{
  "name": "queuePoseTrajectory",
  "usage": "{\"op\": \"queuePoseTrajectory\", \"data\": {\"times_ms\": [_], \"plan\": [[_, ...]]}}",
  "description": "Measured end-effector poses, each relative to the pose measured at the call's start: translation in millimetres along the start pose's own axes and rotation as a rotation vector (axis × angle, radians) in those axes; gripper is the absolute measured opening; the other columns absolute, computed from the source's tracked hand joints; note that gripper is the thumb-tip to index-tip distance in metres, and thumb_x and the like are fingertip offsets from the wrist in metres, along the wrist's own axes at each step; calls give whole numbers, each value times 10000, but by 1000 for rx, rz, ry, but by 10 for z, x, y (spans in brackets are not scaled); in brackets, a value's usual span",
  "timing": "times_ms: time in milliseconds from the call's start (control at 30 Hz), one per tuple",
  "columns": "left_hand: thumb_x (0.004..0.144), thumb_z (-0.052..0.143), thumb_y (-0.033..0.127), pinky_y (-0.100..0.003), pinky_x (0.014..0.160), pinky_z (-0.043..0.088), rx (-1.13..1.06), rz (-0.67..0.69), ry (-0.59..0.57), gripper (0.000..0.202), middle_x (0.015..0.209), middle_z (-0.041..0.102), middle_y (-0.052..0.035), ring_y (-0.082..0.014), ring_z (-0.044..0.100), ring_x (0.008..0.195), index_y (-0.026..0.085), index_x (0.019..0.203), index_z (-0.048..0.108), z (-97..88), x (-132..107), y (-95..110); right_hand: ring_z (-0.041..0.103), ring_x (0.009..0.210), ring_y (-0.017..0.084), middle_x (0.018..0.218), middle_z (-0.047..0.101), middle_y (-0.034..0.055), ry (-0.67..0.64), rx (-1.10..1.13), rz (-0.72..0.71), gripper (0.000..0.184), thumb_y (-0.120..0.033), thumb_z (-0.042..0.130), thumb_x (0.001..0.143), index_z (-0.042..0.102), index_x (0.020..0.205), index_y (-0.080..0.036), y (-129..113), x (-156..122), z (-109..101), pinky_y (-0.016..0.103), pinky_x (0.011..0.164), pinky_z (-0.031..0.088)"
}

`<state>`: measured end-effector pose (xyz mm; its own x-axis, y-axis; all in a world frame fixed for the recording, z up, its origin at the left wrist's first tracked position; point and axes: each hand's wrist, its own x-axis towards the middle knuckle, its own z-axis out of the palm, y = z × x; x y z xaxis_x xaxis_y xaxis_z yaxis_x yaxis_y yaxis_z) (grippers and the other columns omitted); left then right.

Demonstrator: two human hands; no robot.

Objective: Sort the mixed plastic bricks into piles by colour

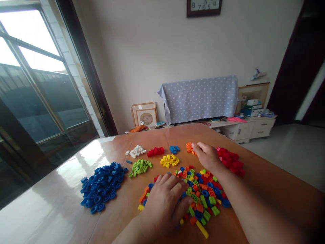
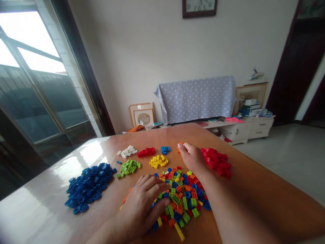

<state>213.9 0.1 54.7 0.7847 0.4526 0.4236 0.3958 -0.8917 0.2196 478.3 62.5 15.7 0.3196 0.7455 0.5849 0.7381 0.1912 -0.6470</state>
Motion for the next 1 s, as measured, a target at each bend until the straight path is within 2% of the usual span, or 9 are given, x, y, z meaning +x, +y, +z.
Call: {"op": "queuePoseTrajectory", "data": {"times_ms": [100,200,300,367,467,600,800,1000], "plan": [[944,498,524,-387,864,457,10,147,-43,383,1084,662,-83,-226,578,972,244,1166,634,154,0,122,422,555,139,571,529,-8,120,-24,41,475,-564,396,956,495,647,-217,57,46,-66,273,560,303],[842,505,729,-437,960,426,50,268,-16,612,1153,663,-90,-262,565,1063,236,1184,627,386,-8,149,418,552,144,563,544,4,179,-38,60,488,-574,382,956,473,632,-222,78,75,-108,280,557,295],[839,472,757,-478,1078,347,143,338,-41,666,1298,621,-76,-280,510,1215,253,1259,588,566,-16,143,406,541,137,520,489,-12,182,-51,54,495,-574,388,953,397,602,-225,51,71,-120,277,553,277],[840,456,763,-488,1132,297,206,352,-87,700,1368,583,-71,-284,457,1297,252,1306,561,606,-9,158,395,533,133,503,456,-20,169,-61,45,498,-572,386,954,363,597,-224,25,56,-113,276,550,262],[852,410,770,-508,1189,218,250,308,-137,731,1419,545,-61,-280,395,1368,251,1352,530,571,31,230,387,526,132,507,451,-21,159,-86,41,493,-566,378,958,359,605,-222,18,35,-94,279,550,246],[933,353,665,-567,1213,134,273,148,-166,640,1479,490,-69,-288,331,1423,246,1397,488,501,117,329,392,524,135,512,465,-16,152,-112,39,485,-554,365,965,375,615,-219,66,35,-70,280,555,231],[958,358,597,-594,1216,126,256,1,-149,593,1521,447,-55,-303,305,1447,267,1443,450,521,195,324,420,526,136,525,518,-1,130,-111,51,477,-535,371,963,399,612,-214,104,51,-25,282,555,203],[891,445,687,-644,1193,146,223,-51,-135,720,1495,482,-84,-347,352,1417,259,1470,431,488,175,312,453,537,137,551,549,11,113,-99,61,468,-515,372,965,450,617,-212,62,53,-26,286,552,200]]}}
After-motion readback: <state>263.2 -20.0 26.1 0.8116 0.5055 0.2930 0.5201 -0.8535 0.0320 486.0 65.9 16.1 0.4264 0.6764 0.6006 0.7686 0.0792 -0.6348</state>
